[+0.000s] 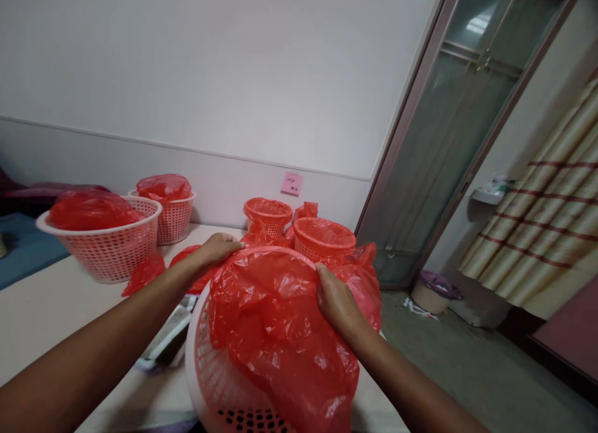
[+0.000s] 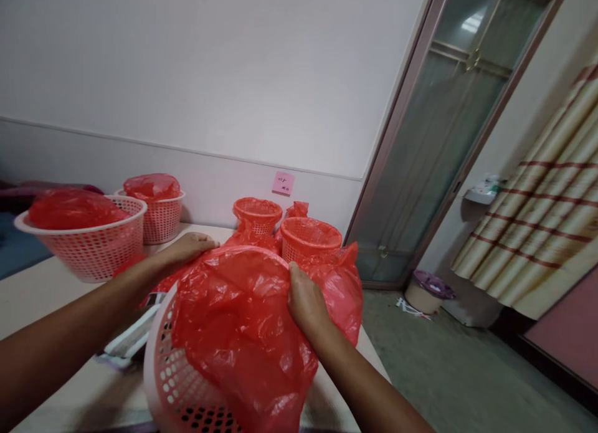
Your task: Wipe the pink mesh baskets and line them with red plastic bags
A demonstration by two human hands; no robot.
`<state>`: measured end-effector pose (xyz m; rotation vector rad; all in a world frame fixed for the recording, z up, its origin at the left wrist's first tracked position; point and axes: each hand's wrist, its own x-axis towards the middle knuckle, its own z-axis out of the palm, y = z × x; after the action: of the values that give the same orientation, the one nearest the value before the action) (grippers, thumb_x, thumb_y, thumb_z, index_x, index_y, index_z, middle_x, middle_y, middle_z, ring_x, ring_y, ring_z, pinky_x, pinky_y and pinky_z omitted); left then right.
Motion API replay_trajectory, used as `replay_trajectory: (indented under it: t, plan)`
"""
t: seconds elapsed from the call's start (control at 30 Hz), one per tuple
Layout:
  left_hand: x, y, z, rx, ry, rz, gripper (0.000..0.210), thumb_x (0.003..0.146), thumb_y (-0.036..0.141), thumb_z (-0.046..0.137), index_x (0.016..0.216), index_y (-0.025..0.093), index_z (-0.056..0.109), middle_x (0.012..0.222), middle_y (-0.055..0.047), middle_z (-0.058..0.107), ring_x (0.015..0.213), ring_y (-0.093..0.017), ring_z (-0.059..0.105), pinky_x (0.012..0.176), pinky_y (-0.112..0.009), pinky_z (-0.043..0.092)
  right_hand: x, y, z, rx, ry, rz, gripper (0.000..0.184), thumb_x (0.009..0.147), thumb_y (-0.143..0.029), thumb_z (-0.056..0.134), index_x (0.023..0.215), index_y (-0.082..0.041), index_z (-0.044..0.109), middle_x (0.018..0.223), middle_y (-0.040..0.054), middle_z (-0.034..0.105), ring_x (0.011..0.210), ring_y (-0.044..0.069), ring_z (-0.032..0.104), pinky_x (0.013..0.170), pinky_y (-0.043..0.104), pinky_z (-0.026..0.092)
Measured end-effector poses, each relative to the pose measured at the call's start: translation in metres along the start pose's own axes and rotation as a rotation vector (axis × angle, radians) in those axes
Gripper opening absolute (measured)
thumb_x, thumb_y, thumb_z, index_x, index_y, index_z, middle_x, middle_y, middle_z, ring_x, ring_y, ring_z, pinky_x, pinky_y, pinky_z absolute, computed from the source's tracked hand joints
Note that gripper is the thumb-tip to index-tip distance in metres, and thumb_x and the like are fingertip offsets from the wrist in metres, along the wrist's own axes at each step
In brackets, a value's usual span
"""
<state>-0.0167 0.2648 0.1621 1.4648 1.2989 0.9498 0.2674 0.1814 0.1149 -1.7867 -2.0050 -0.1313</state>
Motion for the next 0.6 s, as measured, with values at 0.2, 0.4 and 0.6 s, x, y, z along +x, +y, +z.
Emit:
replay_trajectory:
  t: [0.2, 0.4, 0.6]
  plan:
    - [-0.018, -0.023, -0.024, 0.036, 0.052, 0.015, 0.029, 0.064, 0.046, 0.061, 0.057, 0.020, 0.049, 0.046, 0.004, 0.047, 0.039, -0.009, 0.038, 0.043, -0.023, 0.027, 0.007, 0.005, 0.001, -0.021, -0.007, 0.052, 0.042, 0.087, -0.003, 0.037, 0.126, -0.006, 0.050, 0.116, 0.0199, 0.067, 0.102, 0.026, 0.066, 0.084, 0.032, 0.048]
    - [-0.047, -0.028, -0.023, 0.237, 0.212, 0.136, 0.042, 0.071, 0.064, 0.054, 0.067, 0.022, 0.048, 0.058, 0.003, 0.052, 0.053, -0.015, 0.047, 0.050, -0.026, 0.030, 0.012, 0.004, 0.002, -0.024, 0.004, 0.054, 0.041, 0.086, -0.003, 0.040, 0.125, -0.008, 0.051, 0.118, 0.0192, 0.066, 0.104, 0.025, 0.066, 0.085, 0.031, 0.047]
    - [-0.063, -0.032, -0.017, 0.452, 0.261, 0.256, 0.025, 0.060, 0.034, 0.071, 0.065, 0.023, 0.049, 0.062, 0.004, 0.053, 0.061, -0.016, 0.045, 0.056, -0.028, 0.025, 0.011, -0.002, 0.003, -0.032, -0.012, 0.051, 0.046, 0.086, -0.002, 0.038, 0.131, -0.005, 0.046, 0.119, 0.0205, 0.065, 0.104, 0.027, 0.066, 0.087, 0.034, 0.048]
